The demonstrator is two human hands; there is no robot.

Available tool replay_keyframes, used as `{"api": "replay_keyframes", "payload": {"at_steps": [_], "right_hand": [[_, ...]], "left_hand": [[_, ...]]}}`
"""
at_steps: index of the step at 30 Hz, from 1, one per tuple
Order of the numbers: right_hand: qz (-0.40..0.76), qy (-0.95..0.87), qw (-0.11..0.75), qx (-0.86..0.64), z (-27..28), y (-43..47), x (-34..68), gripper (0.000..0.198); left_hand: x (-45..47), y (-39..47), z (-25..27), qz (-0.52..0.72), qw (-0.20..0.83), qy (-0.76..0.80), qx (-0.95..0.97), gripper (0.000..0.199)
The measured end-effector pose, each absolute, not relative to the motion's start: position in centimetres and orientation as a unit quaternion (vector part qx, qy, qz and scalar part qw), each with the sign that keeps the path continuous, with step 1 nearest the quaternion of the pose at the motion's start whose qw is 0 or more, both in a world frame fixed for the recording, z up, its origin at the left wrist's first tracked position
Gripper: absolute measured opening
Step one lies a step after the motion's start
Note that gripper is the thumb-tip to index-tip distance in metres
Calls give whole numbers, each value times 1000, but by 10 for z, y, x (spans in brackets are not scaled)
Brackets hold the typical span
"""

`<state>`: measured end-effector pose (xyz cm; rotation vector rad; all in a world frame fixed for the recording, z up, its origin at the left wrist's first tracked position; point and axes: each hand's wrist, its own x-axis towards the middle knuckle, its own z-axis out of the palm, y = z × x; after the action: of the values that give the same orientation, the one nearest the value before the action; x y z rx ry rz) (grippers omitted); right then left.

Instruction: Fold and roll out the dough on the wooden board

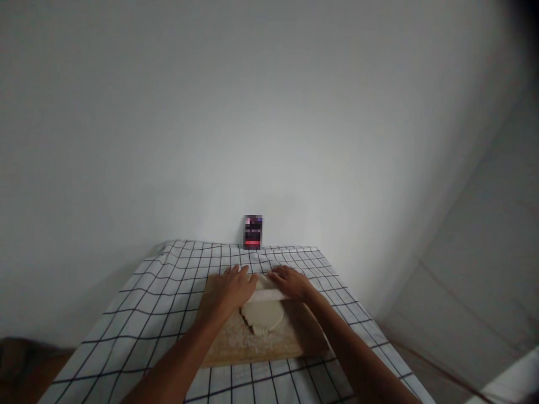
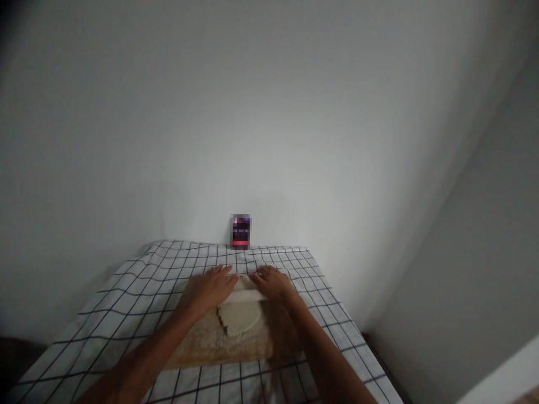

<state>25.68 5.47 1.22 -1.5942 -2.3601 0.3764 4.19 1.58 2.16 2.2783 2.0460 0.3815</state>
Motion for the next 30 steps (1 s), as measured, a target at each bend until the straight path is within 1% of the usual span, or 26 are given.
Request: {"api": "replay_keyframes", "payload": {"at_steps": [2,4,6,8,11,17,19,22,25,27,30], "right_hand": [[120,-810,131,-559,9,52,257,52],[89,-819,138,-549,2,36,261,48],[56,-824,163,-540,-7,15,267,45],[32,-832,190,-521,-14,1,272,45],[38,-835,199,-511,-14,8,273,47],[92,-808,152,-562,4,49,261,52],[85,-810,155,-560,3,40,261,52],[42,-823,172,-539,-7,8,268,48],[11,-824,188,-534,-14,-18,274,47],[12,-822,190,-537,-13,-19,275,47],[43,-825,181,-533,-4,7,270,48]], "left_hand": [[44,13,19,121,31,678,724,55],[45,2,9,145,1,661,736,53],[46,-11,-2,175,-31,637,750,51],[46,-17,-9,187,-38,619,762,50],[47,-5,-5,168,-18,630,758,50],[50,23,14,147,22,675,723,53],[51,13,10,150,16,667,730,53],[51,-14,-4,172,-13,637,751,50],[52,-31,-14,196,-20,630,751,48],[54,-30,-12,197,-15,630,751,46],[56,-10,3,169,-1,648,743,45]]}}
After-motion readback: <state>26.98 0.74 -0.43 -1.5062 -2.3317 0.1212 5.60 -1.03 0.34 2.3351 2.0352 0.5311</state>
